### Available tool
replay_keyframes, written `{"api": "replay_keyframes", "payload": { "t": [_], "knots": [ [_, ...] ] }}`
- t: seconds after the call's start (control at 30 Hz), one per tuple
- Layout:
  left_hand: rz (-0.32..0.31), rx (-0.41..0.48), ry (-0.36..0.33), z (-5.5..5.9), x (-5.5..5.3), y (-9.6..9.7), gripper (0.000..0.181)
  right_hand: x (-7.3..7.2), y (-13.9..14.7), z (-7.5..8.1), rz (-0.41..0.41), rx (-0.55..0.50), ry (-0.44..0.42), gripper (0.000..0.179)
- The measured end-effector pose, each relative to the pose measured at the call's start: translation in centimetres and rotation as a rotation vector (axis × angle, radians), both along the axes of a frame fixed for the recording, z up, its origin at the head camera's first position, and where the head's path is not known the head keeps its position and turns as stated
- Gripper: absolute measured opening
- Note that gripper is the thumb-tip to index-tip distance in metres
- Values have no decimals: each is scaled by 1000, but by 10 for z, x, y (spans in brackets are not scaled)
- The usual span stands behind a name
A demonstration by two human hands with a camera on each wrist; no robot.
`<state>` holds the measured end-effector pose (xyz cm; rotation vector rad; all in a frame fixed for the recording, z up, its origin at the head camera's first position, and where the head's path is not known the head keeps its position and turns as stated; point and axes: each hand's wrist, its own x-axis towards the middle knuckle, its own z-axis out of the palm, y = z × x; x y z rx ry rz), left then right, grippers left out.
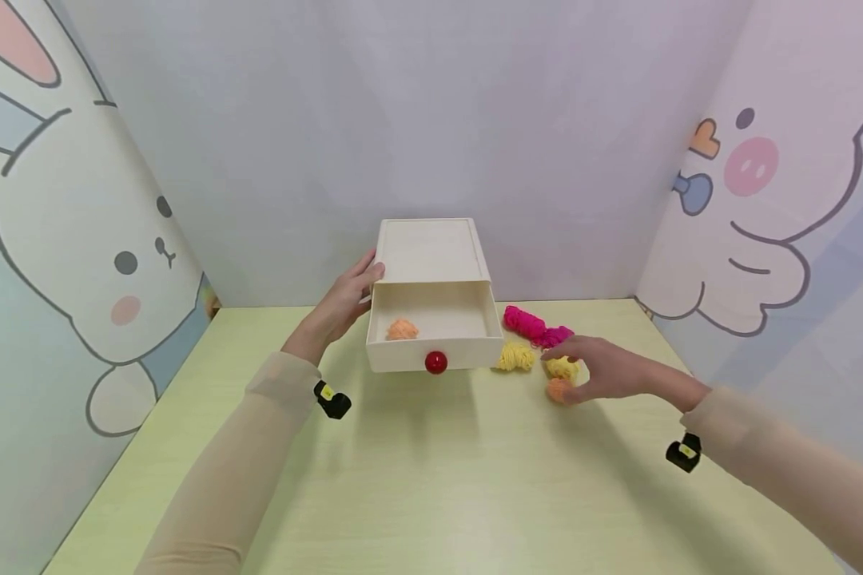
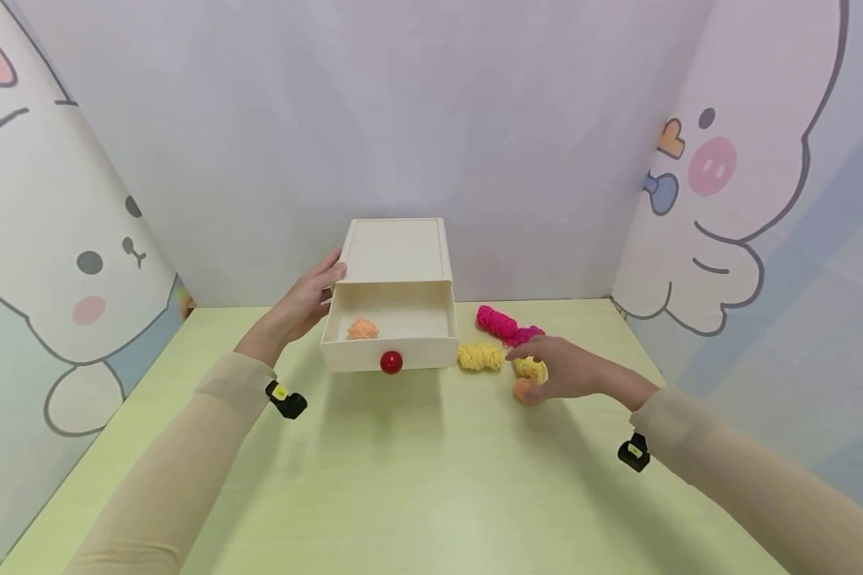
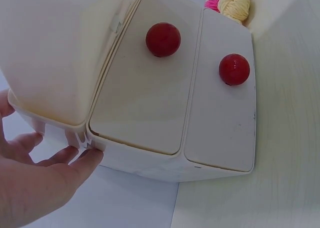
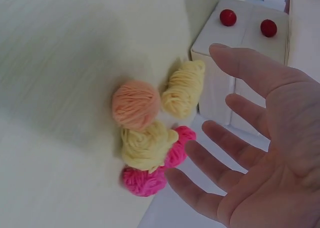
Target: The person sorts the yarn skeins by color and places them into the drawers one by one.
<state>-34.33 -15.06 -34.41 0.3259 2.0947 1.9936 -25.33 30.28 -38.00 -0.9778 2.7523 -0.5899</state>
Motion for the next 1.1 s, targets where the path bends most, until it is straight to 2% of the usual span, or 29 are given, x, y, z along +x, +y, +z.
{"api": "replay_keyframes", "payload": {
  "t": [0.17, 0.4, 0.8, 1.1],
  "knots": [
    [6, 1, 0, 0, 0, 0, 70, 0, 4, -16, 29, -9, 17, 54],
    [5, 11, 2, 0, -1, 2, 70, -2, 7, -32, 10, 2, -2, 62],
    [6, 15, 6, 0, 0, 0, 69, -2, 3, -41, -42, 41, -30, 61],
    [-2, 13, 12, -1, 0, 0, 69, -2, 5, -49, -48, 45, -5, 58]
  ]
}}
